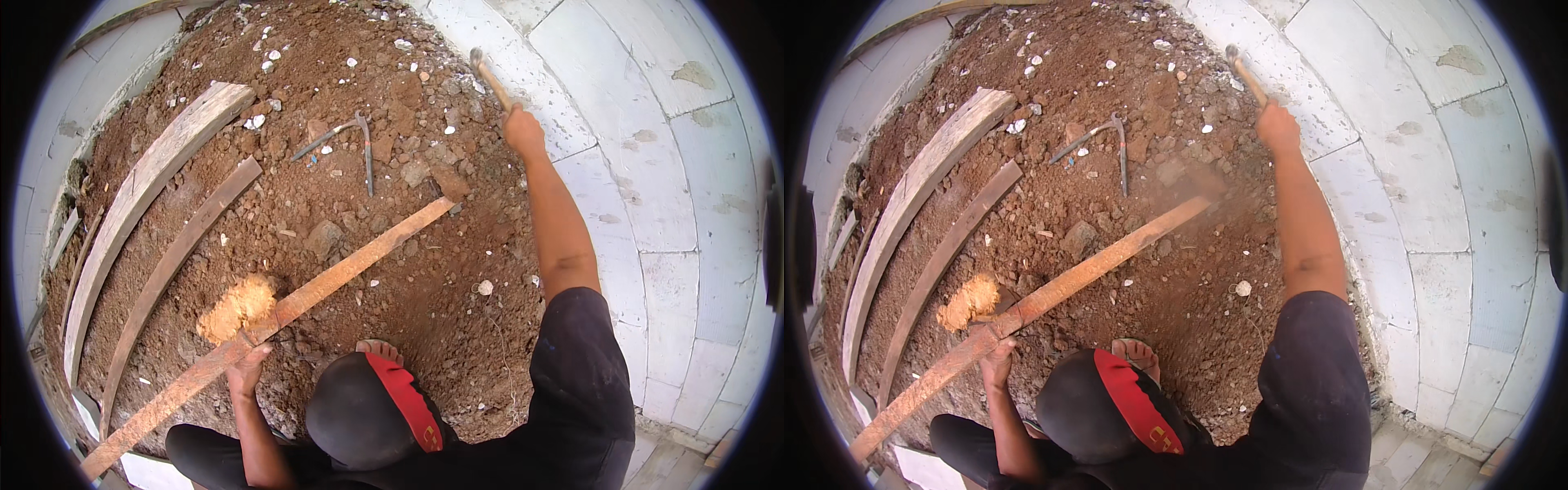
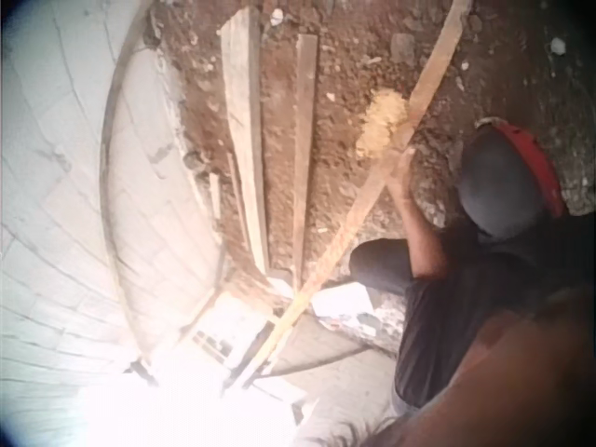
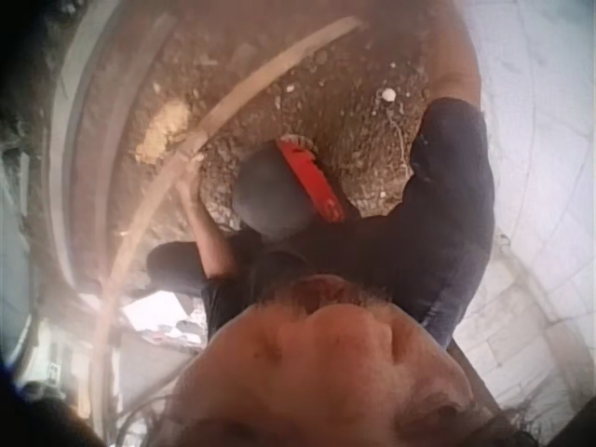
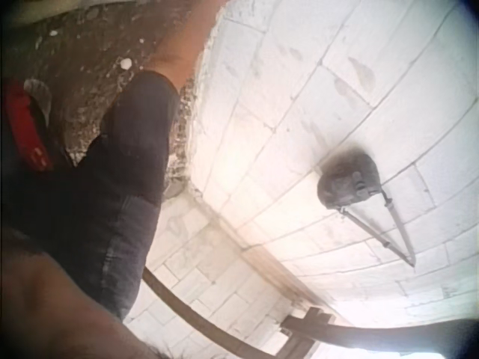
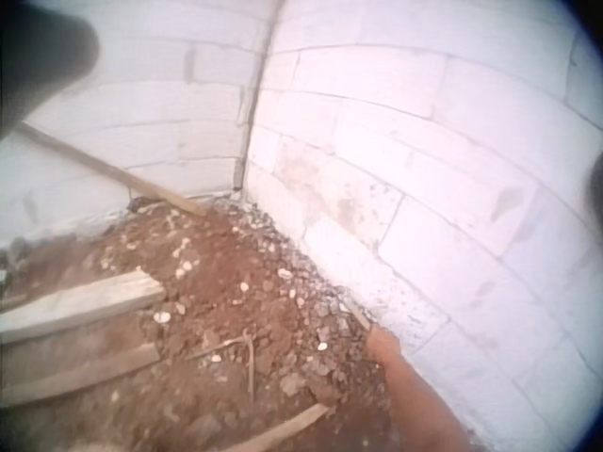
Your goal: The person wraps wire around a wooden beam, hammers the beam into place, and then uses pliers to twist and tighten the wire around the beam before standing up and moving through the construction site.
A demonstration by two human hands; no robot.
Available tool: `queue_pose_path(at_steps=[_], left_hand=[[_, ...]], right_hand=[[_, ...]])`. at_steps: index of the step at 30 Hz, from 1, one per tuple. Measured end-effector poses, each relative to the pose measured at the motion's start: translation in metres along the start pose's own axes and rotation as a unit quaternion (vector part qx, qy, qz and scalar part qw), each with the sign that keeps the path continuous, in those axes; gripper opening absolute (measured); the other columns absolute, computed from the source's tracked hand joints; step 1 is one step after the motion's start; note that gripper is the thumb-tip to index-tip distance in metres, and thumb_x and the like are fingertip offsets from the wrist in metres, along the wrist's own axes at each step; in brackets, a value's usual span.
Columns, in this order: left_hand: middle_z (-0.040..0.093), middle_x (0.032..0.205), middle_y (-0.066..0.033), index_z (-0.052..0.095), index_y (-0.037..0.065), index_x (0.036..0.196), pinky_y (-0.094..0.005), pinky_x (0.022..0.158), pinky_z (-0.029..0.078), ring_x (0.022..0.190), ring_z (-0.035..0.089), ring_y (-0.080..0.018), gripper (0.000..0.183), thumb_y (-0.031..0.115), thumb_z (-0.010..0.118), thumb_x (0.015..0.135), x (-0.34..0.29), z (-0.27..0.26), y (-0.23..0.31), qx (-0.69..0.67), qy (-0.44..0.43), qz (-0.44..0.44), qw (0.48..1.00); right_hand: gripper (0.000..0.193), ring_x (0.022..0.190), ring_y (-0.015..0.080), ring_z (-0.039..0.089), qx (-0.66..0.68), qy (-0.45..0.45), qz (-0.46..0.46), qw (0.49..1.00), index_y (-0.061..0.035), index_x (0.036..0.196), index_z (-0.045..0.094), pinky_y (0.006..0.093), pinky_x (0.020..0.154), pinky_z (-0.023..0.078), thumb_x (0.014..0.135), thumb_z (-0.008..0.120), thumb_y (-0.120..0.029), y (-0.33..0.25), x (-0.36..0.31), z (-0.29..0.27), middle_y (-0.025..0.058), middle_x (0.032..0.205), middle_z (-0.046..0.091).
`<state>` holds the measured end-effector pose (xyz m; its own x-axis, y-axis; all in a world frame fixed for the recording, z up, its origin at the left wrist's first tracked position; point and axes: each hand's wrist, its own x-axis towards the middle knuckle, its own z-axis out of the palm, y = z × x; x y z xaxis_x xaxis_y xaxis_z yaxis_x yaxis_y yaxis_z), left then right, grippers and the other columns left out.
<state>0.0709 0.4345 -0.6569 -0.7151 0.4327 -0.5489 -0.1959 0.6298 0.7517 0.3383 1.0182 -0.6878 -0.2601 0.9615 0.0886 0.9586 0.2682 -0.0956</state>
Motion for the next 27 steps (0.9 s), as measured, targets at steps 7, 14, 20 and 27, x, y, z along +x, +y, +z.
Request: queue_pose_path(at_steps=[7, 14, 20, 27], left_hand=[[0.062, 0.104, -0.005, 0.063, 0.001, 0.111, -0.0359, 0.091, 0.047, 0.098, 0.058, -0.0222, 0.052, 0.033, 0.08, 0.074, 0.012, -0.007, -0.025, 0.016, 0.001, 0.013, 1.0], [0.062, 0.101, -0.0041, 0.063, 0.001, 0.108, -0.0357, 0.084, 0.049, 0.092, 0.058, -0.02, 0.049, 0.033, 0.079, 0.074, 0.011, -0.008, -0.023, -0.004, -0.008, -0.002, 1.0], [0.065, 0.108, -0.007, 0.065, 0.0, 0.112, -0.0346, 0.089, 0.049, 0.098, 0.06, -0.0204, 0.052, 0.029, 0.083, 0.072, 0.016, -0.011, -0.029, -0.007, -0.02, 0.047, 0.999], [0.062, 0.121, -0.0162, 0.05, -0.003, 0.13, -0.0356, 0.095, 0.05, 0.104, 0.061, -0.0233, 0.076, 0.015, 0.09, 0.067, 0.018, -0.055, -0.06, -0.117, -0.036, 0.071, 0.99]], right_hand=[[0.034, 0.091, 0.0501, 0.064, -0.009, -0.078, 0.059, 0.995, 0.0034, 0.107, 0.055, 0.0565, 0.083, 0.051, 0.097, 0.054, -0.029, 0.048, -0.138, 0.066, 0.0341, 0.094, 0.066], [0.038, 0.084, 0.0526, 0.063, 0.07, -0.024, 0.056, 0.996, 0.0037, 0.111, 0.055, 0.0579, 0.077, 0.05, 0.097, 0.054, -0.031, 0.008, -0.173, 0.005, 0.0334, 0.084, 0.065], [0.041, 0.091, 0.0488, 0.065, 0.023, 0.007, 0.008, 1.0, 0.004, 0.112, 0.055, 0.0561, 0.082, 0.052, 0.097, 0.051, -0.034, -0.06, -0.028, -0.006, 0.0311, 0.093, 0.067], [0.04, 0.095, 0.0502, 0.064, 0.028, -0.105, 0.118, 0.987, 0.0023, 0.107, 0.057, 0.0569, 0.084, 0.05, 0.097, 0.052, -0.036, -0.006, -0.205, 0.051, 0.0337, 0.097, 0.066]])
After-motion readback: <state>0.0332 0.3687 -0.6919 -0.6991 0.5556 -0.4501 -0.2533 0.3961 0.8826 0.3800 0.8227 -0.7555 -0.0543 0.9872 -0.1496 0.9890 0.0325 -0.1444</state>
